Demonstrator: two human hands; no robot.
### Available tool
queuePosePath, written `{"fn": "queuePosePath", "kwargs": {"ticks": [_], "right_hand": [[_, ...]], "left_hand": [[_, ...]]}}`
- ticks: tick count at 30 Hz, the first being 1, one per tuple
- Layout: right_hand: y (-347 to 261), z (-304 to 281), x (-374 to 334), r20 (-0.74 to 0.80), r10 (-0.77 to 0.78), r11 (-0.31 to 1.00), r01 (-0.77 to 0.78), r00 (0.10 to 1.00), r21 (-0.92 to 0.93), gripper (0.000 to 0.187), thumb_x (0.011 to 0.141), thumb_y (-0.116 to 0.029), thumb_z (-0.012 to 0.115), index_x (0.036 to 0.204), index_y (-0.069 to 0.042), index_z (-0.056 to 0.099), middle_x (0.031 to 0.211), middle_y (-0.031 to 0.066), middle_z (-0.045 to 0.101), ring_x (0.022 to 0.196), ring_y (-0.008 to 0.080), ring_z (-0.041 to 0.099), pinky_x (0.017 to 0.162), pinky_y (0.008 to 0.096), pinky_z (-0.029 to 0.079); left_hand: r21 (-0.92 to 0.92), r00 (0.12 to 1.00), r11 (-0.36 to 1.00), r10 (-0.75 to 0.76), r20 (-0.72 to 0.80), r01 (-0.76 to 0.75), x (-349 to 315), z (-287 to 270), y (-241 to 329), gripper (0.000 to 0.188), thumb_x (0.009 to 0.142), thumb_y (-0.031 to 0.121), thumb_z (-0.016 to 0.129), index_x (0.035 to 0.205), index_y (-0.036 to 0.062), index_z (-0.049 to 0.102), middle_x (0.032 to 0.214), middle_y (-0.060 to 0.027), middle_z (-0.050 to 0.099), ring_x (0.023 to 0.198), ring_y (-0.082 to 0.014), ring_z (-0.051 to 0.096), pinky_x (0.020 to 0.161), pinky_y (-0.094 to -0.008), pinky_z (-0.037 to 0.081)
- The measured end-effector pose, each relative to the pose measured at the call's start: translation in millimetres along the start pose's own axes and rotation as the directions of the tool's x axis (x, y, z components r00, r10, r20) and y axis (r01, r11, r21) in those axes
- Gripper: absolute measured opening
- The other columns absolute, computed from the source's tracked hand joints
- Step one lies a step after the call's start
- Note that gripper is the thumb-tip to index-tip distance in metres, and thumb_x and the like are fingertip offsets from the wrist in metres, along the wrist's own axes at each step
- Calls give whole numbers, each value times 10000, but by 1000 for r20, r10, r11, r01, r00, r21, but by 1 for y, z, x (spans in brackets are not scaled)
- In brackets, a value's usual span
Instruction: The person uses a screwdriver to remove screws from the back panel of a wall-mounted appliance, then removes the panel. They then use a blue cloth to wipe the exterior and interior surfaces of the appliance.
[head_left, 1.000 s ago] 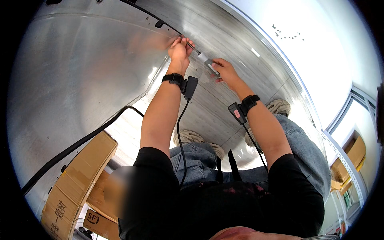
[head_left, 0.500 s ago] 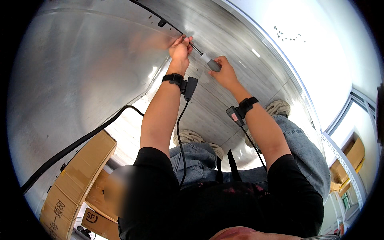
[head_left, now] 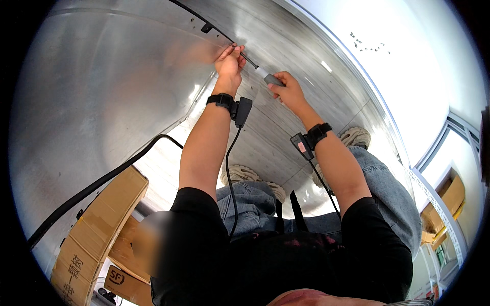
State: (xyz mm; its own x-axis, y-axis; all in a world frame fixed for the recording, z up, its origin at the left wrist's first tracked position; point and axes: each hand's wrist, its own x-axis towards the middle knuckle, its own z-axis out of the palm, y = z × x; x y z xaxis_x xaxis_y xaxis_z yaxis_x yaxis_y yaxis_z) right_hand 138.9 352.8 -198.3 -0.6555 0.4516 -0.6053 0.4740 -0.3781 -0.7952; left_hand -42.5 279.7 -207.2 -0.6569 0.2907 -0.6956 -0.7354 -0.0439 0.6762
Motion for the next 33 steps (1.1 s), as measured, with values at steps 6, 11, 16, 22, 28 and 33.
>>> {"fn": "queuePosePath", "kwargs": {"ticks": [6,11,16,22,28,33], "right_hand": [[-3,-2,-1,50,94,994,-96,994,42,363,861,-151,661,1174,-26,525,932,62,634,638,112,578,488,250,395],[-3,-7,1,102,125,984,-137,987,116,325,889,-163,623,1173,-31,535,927,76,647,624,119,582,486,251,392],[-16,-11,-1,176,228,933,-267,958,242,256,901,-174,608,1113,-43,546,918,79,633,638,127,587,498,249,398],[22,2,11,-23,-120,987,117,992,-108,305,924,-249,587,1142,-46,525,937,65,565,790,145,589,587,278,471],[-17,2,-4,102,267,953,-278,958,119,416,892,-160,636,1271,-57,500,1057,67,570,860,160,583,663,310,515],[-2,-6,4,97,170,985,-172,981,15,453,869,-119,655,1291,-63,500,1109,81,583,898,172,589,674,322,514]], "left_hand": [[-12,1000,1000,8,0,-8,0,-3,-1,252,903,82,623,1150,58,574,963,-53,684,640,-82,551,569,-230,509],[-22,1000,1000,-3,-13,2,0,-1,-1,216,897,93,636,1108,76,593,955,-47,685,638,-79,550,568,-225,505],[-26,1000,1000,6,-30,-7,2,-3,-3,178,893,101,643,1067,91,605,943,-40,688,636,-75,549,570,-223,502],[3,998,1000,7,-60,-7,3,1,-6,161,897,91,635,1055,96,607,926,-31,676,701,-121,602,596,-251,499],[30,995,999,-7,-102,10,0,3,-1,148,911,75,608,1058,87,597,955,-39,659,783,-150,640,628,-274,499],[-16,997,1000,0,-75,-1,-2,5,-2,143,915,83,605,1057,90,587,944,-34,653,791,-156,643,655,-278,492]]}}
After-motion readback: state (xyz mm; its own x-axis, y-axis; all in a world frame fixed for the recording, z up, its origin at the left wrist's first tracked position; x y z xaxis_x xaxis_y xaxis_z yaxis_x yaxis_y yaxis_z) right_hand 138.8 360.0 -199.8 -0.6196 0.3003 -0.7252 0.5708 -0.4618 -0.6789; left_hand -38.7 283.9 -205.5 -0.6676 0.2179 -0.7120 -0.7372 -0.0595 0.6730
